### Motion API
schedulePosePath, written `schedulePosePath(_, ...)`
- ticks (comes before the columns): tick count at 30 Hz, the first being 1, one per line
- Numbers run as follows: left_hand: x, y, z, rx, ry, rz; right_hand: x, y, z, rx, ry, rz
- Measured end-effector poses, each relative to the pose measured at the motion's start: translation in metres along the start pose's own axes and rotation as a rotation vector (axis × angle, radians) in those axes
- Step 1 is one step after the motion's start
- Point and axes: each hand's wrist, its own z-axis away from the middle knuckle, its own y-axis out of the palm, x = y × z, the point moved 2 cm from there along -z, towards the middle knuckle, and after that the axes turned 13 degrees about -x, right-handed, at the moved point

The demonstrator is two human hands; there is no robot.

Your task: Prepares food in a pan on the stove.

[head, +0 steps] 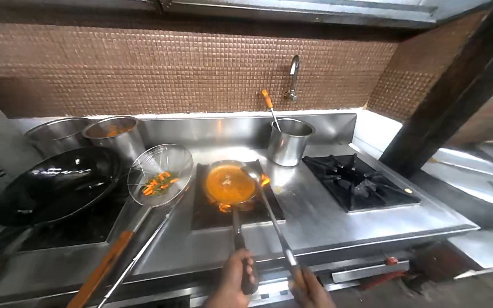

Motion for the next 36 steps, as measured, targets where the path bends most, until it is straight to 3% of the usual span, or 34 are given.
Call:
schedulePosePath(3,-0.002,-0.005,0.006,0.008,-0.022,-0.016,0.027,0.003,-0.001,0.004,-0.093,0.401)
schedulePosePath(7,-0.016,-0.008,-0.007,0.052,-0.030,0.025,0.057,0.004,0.012,0.096,-0.217,0.585)
schedulePosePath(13,0.000,-0.004,0.011,-0.008,-0.001,-0.023,0.074,0.036,-0.012,-0.001,-0.148,0.656)
schedulePosePath(17,-0.008,-0.002,-0.018,0.026,-0.036,0.005,0.068,0.027,0.023,0.055,-0.139,0.670)
schedulePosePath(22,0.000,-0.001,0.016,-0.012,-0.022,-0.032,0.075,0.028,-0.011,-0.017,-0.169,0.714)
schedulePosePath(28,-0.018,-0.004,-0.016,0.040,-0.046,0.013,0.078,0.023,0.024,0.091,-0.161,0.703)
schedulePosePath(32,0.003,0.001,0.022,-0.002,-0.024,-0.008,0.086,0.028,-0.009,0.022,-0.206,0.716)
schedulePosePath(36,-0.007,-0.005,-0.006,0.008,-0.002,-0.029,0.078,0.030,-0.002,0.033,-0.144,0.713)
